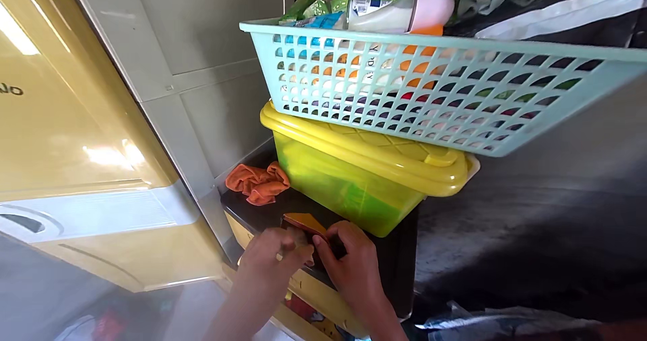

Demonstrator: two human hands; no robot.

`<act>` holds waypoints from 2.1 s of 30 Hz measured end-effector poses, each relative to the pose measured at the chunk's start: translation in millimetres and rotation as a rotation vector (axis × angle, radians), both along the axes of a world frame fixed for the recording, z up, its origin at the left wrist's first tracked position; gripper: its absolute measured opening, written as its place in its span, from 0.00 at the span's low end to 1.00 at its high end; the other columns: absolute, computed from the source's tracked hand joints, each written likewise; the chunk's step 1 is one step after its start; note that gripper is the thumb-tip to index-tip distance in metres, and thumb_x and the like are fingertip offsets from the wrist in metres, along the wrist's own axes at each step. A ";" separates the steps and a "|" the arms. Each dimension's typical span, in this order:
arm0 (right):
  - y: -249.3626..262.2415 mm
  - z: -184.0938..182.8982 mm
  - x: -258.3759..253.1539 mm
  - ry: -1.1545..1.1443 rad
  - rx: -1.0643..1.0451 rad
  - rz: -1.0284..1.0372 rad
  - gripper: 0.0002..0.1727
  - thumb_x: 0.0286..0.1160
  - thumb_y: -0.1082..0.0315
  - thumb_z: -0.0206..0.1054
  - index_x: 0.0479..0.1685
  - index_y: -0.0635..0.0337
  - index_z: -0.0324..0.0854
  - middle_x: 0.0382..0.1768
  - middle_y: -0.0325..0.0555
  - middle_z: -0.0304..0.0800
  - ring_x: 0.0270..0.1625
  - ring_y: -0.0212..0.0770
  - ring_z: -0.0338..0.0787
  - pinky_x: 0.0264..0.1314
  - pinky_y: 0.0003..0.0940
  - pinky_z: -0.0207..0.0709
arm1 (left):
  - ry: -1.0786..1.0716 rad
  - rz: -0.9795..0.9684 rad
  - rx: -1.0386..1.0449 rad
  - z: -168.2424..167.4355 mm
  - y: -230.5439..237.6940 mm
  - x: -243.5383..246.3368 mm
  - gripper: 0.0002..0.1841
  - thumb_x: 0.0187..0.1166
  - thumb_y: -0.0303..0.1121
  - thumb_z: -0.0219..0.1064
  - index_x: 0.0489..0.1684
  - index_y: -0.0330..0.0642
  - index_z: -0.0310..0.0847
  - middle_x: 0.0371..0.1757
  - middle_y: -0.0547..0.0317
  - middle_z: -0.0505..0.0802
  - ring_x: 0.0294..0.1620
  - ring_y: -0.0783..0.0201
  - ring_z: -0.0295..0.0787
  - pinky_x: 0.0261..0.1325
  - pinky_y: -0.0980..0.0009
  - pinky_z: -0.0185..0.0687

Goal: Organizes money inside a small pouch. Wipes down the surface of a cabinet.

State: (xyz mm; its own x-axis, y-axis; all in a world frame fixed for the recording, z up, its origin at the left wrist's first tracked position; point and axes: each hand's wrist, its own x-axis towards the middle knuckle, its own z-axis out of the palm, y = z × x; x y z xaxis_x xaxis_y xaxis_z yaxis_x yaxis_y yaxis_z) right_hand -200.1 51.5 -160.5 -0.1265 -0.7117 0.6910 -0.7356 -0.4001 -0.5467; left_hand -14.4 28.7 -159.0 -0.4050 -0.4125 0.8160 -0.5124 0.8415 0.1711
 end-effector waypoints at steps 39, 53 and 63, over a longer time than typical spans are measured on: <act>12.3 23.2 -12.9 -1.218 0.583 0.632 0.41 0.61 0.75 0.52 0.86 0.58 0.54 0.54 0.46 0.85 0.51 0.36 0.91 0.52 0.34 0.88 | -0.002 -0.277 0.009 31.5 3.2 -18.5 0.06 0.79 0.26 0.62 0.33 0.44 0.84 0.47 0.54 0.85 0.49 0.72 0.83 0.54 0.88 0.79; 13.6 22.7 -12.1 -1.316 0.475 0.590 0.23 0.72 0.74 0.67 0.67 0.62 0.70 0.47 0.51 0.92 0.45 0.40 0.95 0.50 0.37 0.91 | -0.175 -0.229 0.013 34.4 7.5 -22.7 0.10 0.74 0.32 0.63 0.20 0.50 0.82 0.32 0.64 0.85 0.44 0.65 0.84 0.59 0.67 0.75; 15.9 25.1 -15.5 -1.274 0.527 0.621 0.21 0.56 0.77 0.75 0.54 0.62 0.84 0.40 0.49 0.94 0.38 0.38 0.96 0.41 0.33 0.92 | 0.379 -0.312 0.388 35.1 -3.1 -15.9 0.18 0.86 0.41 0.63 0.66 0.41 0.84 0.63 0.56 0.90 0.66 0.70 0.85 0.65 0.75 0.84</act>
